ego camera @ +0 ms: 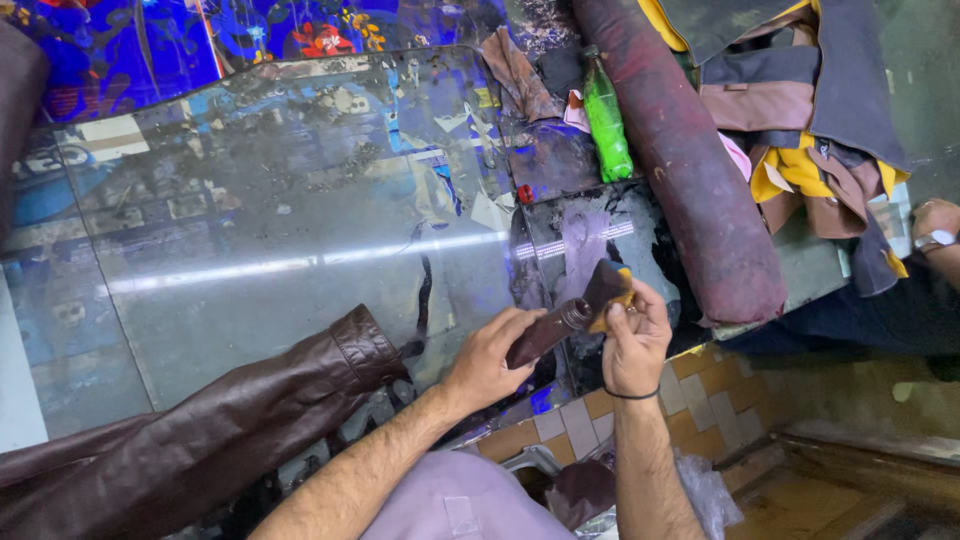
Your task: The person lays a brown leather jacket on a work table and rubs dye onto its sleeve with a sponge. They open a bottle of liquid dye, pour it onto the sponge, and continue wiping the dye along the sleeve and shoulder area of the jacket.
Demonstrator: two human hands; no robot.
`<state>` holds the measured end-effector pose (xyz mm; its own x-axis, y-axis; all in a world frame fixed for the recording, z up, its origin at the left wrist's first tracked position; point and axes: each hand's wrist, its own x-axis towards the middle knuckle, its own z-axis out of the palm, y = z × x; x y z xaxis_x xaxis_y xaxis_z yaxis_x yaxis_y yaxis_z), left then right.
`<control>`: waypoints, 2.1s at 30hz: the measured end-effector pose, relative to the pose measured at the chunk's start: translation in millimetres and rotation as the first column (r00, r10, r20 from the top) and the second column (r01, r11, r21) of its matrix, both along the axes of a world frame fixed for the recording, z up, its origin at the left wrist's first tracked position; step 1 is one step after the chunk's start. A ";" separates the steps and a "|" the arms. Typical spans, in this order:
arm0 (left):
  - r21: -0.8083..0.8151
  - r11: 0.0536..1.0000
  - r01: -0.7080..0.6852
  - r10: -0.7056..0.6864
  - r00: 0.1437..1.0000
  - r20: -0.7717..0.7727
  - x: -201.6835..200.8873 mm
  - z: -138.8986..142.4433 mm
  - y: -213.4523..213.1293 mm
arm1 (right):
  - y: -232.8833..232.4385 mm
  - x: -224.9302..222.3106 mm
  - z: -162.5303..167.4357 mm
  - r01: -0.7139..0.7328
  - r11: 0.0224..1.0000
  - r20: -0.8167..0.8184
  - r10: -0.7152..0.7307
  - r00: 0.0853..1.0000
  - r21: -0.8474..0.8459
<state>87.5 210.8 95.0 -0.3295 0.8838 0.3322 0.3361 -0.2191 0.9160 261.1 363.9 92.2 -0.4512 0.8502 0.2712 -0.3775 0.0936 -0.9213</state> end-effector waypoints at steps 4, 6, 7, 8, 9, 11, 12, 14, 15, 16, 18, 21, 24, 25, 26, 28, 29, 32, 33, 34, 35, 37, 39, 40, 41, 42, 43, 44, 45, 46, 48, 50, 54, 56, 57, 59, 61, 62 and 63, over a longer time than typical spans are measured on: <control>0.081 0.997 0.008 -0.005 0.999 -0.033 0.9 1.5 -0.4 | -4.9 -0.5 -5.9 -0.076 0.984 0.118 0.057 0.991 0.164; 0.103 0.995 0.002 0.002 0.999 -0.038 1.3 2.1 -2.2 | 3.3 0.3 -14.0 -0.177 0.911 0.333 0.047 0.942 0.373; 0.105 0.995 -0.006 0.010 0.999 -0.040 1.3 2.0 -4.1 | 12.5 0.7 -18.5 -0.074 0.945 0.339 -0.040 0.940 0.318; 0.106 0.994 -0.018 0.022 0.999 -0.041 0.9 1.9 -5.7 | 27.2 -0.4 -22.8 0.028 0.965 0.351 -0.123 0.928 0.262; 0.101 0.994 -0.034 0.038 0.998 -0.042 0.5 1.3 -7.9 | 43.8 -0.2 -26.7 0.130 0.970 0.369 -0.199 0.908 0.203; 0.087 0.994 -0.064 0.068 0.997 -0.045 -1.2 0.2 -11.8 | 88.1 -1.3 -30.5 0.241 0.878 0.573 -0.456 0.681 0.413; 0.089 0.993 -0.082 0.086 0.995 -0.040 -1.5 -0.2 -13.2 | 113.1 -4.7 -31.3 0.147 0.824 0.559 -0.490 0.668 0.547; 0.094 0.989 -0.112 0.115 0.993 -0.030 -1.8 -0.9 -15.2 | 152.0 -20.0 -38.9 -0.005 0.723 0.568 -0.538 0.623 0.691; 0.086 0.990 -0.111 0.115 0.993 -0.037 -1.9 -1.1 -15.6 | 169.2 -29.9 -41.5 -0.060 0.697 0.590 -0.555 0.586 0.715; 0.077 0.991 -0.113 0.116 0.992 -0.043 -1.7 -1.0 -15.8 | 182.0 -39.8 -44.2 -0.118 0.670 0.611 -0.571 0.549 0.733; 0.068 0.991 -0.119 0.123 0.991 -0.058 -2.0 -0.5 -15.9 | 193.4 -60.5 -51.6 -0.170 0.678 0.662 -0.579 0.476 0.715; 0.074 0.988 -0.134 0.140 0.987 -0.079 -4.6 0.8 -15.7 | 178.3 -76.9 -60.4 -0.245 0.673 0.698 -0.563 0.444 0.698; 0.071 0.986 -0.148 0.153 0.986 -0.072 -9.0 2.2 -15.1 | 146.4 -67.2 -55.0 -0.395 0.626 0.741 -0.561 0.369 0.672; 0.068 0.986 -0.155 0.160 0.985 -0.067 -10.2 2.5 -14.7 | 135.8 -61.9 -50.3 -0.456 0.605 0.755 -0.567 0.330 0.653; 0.065 0.985 -0.161 0.165 0.984 -0.063 -11.2 2.8 -13.9 | 128.3 -55.3 -42.1 -0.453 0.725 0.851 -0.489 0.190 0.519; 0.026 0.988 -0.154 0.155 0.987 -0.044 -11.5 2.9 -12.0 | 116.1 -32.1 -16.9 -0.367 0.905 0.960 -0.264 -0.088 0.215; 0.009 0.989 -0.144 0.145 0.989 -0.035 -10.9 2.9 -10.7 | 106.7 -26.6 -9.2 -0.240 0.944 0.964 -0.181 0.197 0.226; 0.019 0.987 -0.157 0.158 0.982 -0.099 -6.3 2.9 -6.3 | 76.9 -7.8 12.0 -0.003 0.998 0.510 -0.027 0.860 0.057; 0.009 0.988 -0.151 0.152 0.983 -0.105 -4.4 2.7 -5.1 | 62.6 0.6 15.9 -0.022 1.000 0.289 0.027 0.957 -0.020; -0.002 0.989 -0.145 0.144 0.983 -0.112 -2.8 2.9 -3.5 | 48.4 5.0 16.8 -0.058 0.994 0.047 0.063 0.997 -0.092; -0.015 0.991 -0.134 0.132 0.984 -0.118 -0.8 3.0 -2.4 | 33.0 6.2 13.5 -0.053 0.997 0.033 0.055 0.998 -0.060; 0.012 0.989 -0.150 0.150 0.978 -0.148 1.5 3.6 -0.8 | 8.0 8.8 7.7 -0.034 0.999 0.005 0.034 0.999 0.008; 0.035 0.987 -0.155 0.159 0.975 -0.154 2.0 4.3 -1.0 | -3.0 9.8 4.6 -0.099 0.993 0.014 0.099 0.995 0.070; 0.040 0.987 -0.153 0.158 0.977 -0.143 1.6 4.7 -1.8 | -2.5 8.0 3.6 -0.137 0.986 0.023 0.136 0.991 0.098; 0.046 0.987 -0.152 0.157 0.979 -0.132 1.1 5.0 -3.1 | 2.5 6.8 3.9 -0.119 0.953 0.259 0.045 0.965 0.279; 0.062 0.986 -0.155 0.162 0.979 -0.125 0.4 5.7 -4.5 | 12.1 3.9 4.6 -0.142 0.883 0.459 -0.091 0.884 0.448; 0.077 0.985 -0.157 0.166 0.979 -0.121 0.1 6.2 -6.8 | 24.4 1.0 5.1 -0.202 0.782 0.602 -0.258 0.756 0.589; 0.092 0.983 -0.160 0.170 0.978 -0.117 -0.5 6.9 -8.8 | 38.4 -3.7 4.2 -0.133 0.746 0.555 -0.350 0.755 0.652; 0.085 0.983 -0.163 0.172 0.979 -0.107 -1.0 7.6 -10.4 | 52.5 -11.4 0.0 -0.071 0.702 0.504 -0.433 0.747 0.708; 0.077 0.983 -0.168 0.175 0.980 -0.095 -0.9 8.6 -12.7 | 66.9 -19.0 -5.6 -0.050 0.669 0.497 -0.498 0.711 0.742; 0.081 0.981 -0.177 0.183 0.980 -0.078 -1.5 10.5 -16.0 | 94.9 -35.8 -22.1 -0.010 0.586 0.460 -0.625 0.631 0.810; 0.097 0.977 -0.191 0.198 0.978 -0.068 -2.6 12.3 -20.5 | 112.5 -47.0 -42.6 -0.140 0.568 0.542 -0.640 0.545 0.811; 0.115 0.972 -0.205 0.214 0.974 -0.071 -8.4 14.4 -31.9 | 125.0 -54.8 -69.7 -0.185 0.613 0.634 -0.688 0.352 0.768; 0.093 0.969 -0.229 0.237 0.968 -0.079 -11.7 14.1 -37.2 | 121.6 -55.4 -71.8 -0.121 0.622 0.622 -0.710 0.330 0.774; 0.093 0.969 -0.228 0.236 0.968 -0.082 -13.3 13.4 -39.2 | 118.7 -56.1 -70.2 -0.089 0.624 0.616 -0.721 0.319 0.777; 0.088 0.970 -0.228 0.235 0.968 -0.083 -14.5 11.9 -42.3 | 111.8 -59.4 -62.7 -0.083 0.633 0.622 -0.715 0.318 0.770; 0.077 0.970 -0.230 0.235 0.970 -0.061 -14.2 10.1 -44.1 | 105.7 -65.8 -52.3 -0.046 0.562 0.540 -0.764 0.353 0.826; 0.075 0.969 -0.236 0.240 0.969 -0.050 -13.7 9.2 -44.2 | 104.2 -70.7 -46.7 -0.015 0.478 0.445 -0.805 0.392 0.878; 0.065 0.967 -0.248 0.251 0.967 -0.045 -13.2 8.3 -44.1 | 103.5 -76.5 -41.5 0.018 0.393 0.348 -0.834 0.428 0.919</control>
